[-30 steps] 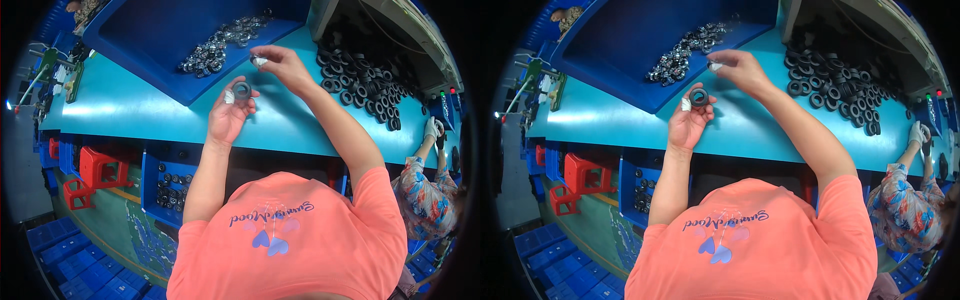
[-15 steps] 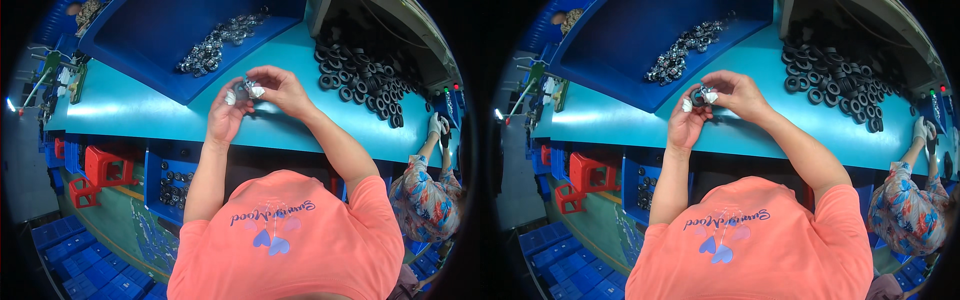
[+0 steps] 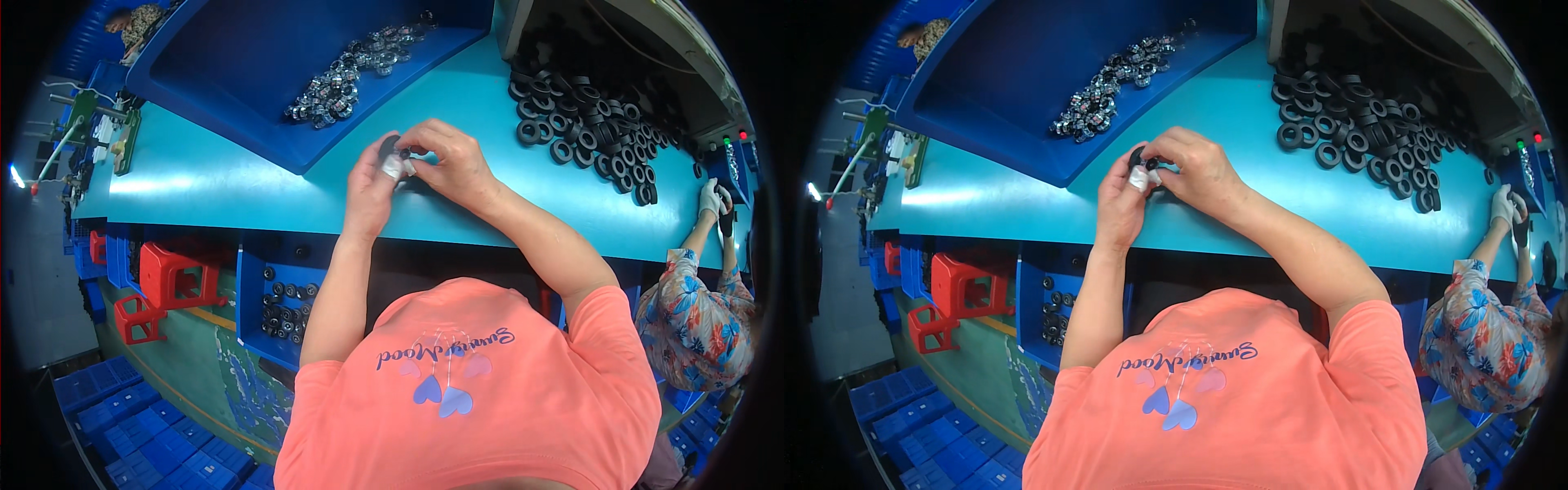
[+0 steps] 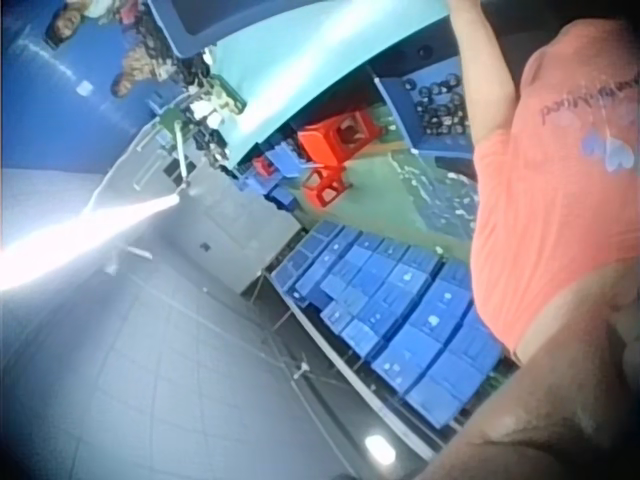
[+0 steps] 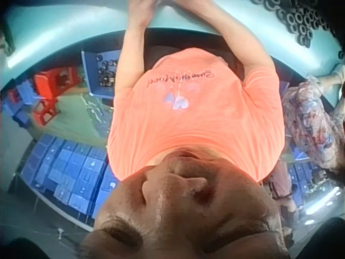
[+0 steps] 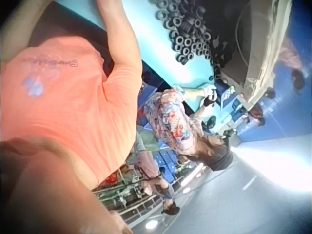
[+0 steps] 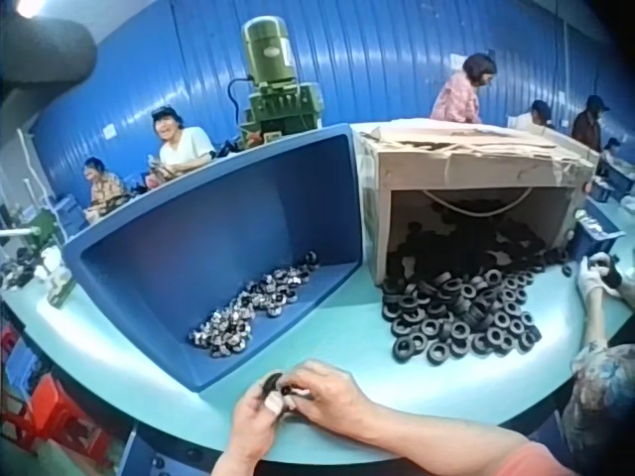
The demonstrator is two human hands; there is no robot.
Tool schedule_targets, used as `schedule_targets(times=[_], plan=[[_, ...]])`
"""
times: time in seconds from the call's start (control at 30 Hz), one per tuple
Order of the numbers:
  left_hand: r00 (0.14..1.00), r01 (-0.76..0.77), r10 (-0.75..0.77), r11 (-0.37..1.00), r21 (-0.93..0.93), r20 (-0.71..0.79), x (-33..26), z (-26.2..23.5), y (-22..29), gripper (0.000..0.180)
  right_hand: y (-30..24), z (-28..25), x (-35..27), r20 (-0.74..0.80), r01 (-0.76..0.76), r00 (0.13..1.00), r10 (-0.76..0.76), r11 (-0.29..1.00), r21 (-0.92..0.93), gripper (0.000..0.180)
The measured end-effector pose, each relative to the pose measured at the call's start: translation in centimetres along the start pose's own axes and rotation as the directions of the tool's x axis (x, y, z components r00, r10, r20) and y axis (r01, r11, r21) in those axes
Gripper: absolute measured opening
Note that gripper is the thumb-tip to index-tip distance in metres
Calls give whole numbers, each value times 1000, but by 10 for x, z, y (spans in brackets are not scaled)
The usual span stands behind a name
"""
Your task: Assembling small white plastic components into black circular rings on an industrial production line.
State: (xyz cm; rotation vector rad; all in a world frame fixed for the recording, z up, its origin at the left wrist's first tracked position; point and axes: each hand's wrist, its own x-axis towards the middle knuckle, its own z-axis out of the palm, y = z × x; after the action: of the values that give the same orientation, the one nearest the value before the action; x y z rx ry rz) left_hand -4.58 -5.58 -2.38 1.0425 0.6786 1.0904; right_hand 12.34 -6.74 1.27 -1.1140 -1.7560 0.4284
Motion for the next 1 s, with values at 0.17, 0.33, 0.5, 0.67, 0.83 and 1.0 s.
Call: schedule_targets(times=[0.17,0.33,0.5,0.67,0.83,1.0], plan=[[994,-32,43,994,109,-105,-1,1,-4,36,-8,4,0,68,-128,991,117,975,182,35],[998,-24,23,1000,-10,-63,-4,-4,-2,32,10,0,-1,207,-414,907,368,872,262,37],[993,-22,24,999,24,-115,-5,0,2,26,7,-2,-1,289,-419,899,329,840,345,25],[989,-30,45,993,110,-138,-8,2,2,24,1,-2,-7,246,-378,914,322,896,234,21],[987,6,28,977,214,-157,-5,8,7,25,3,2,-7,235,-488,871,431,813,318,24],[988,17,11,985,174,-154,-3,6,7,28,5,-3,0,362,-638,764,534,542,547,24]])
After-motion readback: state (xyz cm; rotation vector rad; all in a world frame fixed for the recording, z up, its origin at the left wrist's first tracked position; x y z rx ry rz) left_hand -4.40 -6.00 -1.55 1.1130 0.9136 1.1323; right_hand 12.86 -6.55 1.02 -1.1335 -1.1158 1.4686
